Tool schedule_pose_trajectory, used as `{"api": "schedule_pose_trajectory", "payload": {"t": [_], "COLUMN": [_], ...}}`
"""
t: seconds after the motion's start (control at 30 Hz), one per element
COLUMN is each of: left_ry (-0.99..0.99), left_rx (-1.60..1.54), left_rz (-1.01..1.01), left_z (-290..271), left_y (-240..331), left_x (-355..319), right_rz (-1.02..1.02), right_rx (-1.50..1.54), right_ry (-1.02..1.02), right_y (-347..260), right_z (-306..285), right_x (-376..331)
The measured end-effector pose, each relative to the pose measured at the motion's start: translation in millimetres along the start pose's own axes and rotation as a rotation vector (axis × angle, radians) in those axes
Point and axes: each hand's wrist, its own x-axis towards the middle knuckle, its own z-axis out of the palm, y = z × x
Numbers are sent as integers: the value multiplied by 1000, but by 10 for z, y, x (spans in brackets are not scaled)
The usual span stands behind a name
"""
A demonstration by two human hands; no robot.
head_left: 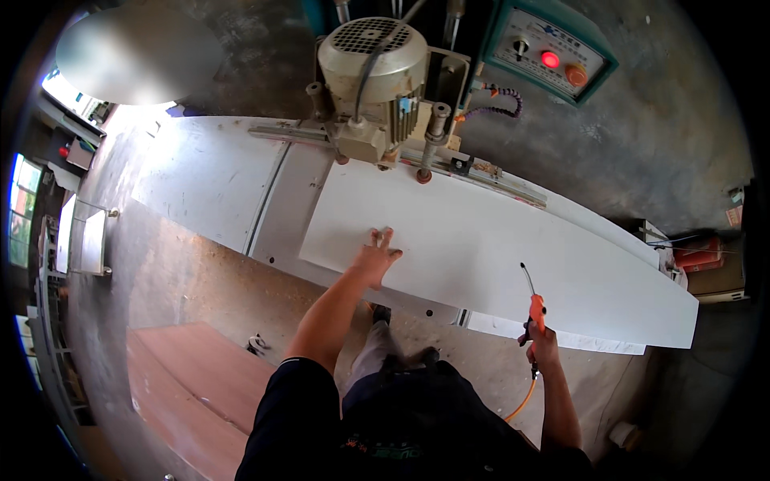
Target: The person positions a large white board on a drill press and uses a pneumatic air gun to clean the surface. They then operate the drill press to create holes in the board. After drilling, the person moves the board to a workbench and uses a hammer to tap wooden dowels into the drilled holes.
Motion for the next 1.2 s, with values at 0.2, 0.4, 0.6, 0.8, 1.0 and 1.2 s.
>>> {"api": "schedule_pose_trajectory", "payload": {"t": [0.2, 0.4, 0.6, 0.8, 1.0, 1.2], "left_ry": [-12, 42, 32, 16, 7, 40], "left_rx": [-48, -48, -17, -26, -25, 42], "left_rz": [-3, -1, 10, 21, 29, 39], "left_z": [-75, -82, -73, -93, -12, 188], "left_y": [5, -10, 3, -24, 43, 67], "left_x": [25, 55, 23, 8, -10, 101], "right_rz": [-28, -370, -526, -387, -459, -66], "right_rx": [-451, -52, 180, 274, 221, -52], "right_ry": [-160, 31, 302, 358, 330, 118], "right_y": [-636, -2013, -2894, -3192, -2638, -1021], "right_z": [895, 1078, 645, 581, 721, 901], "right_x": [473, 124, -120, 203, 133, 397]}}
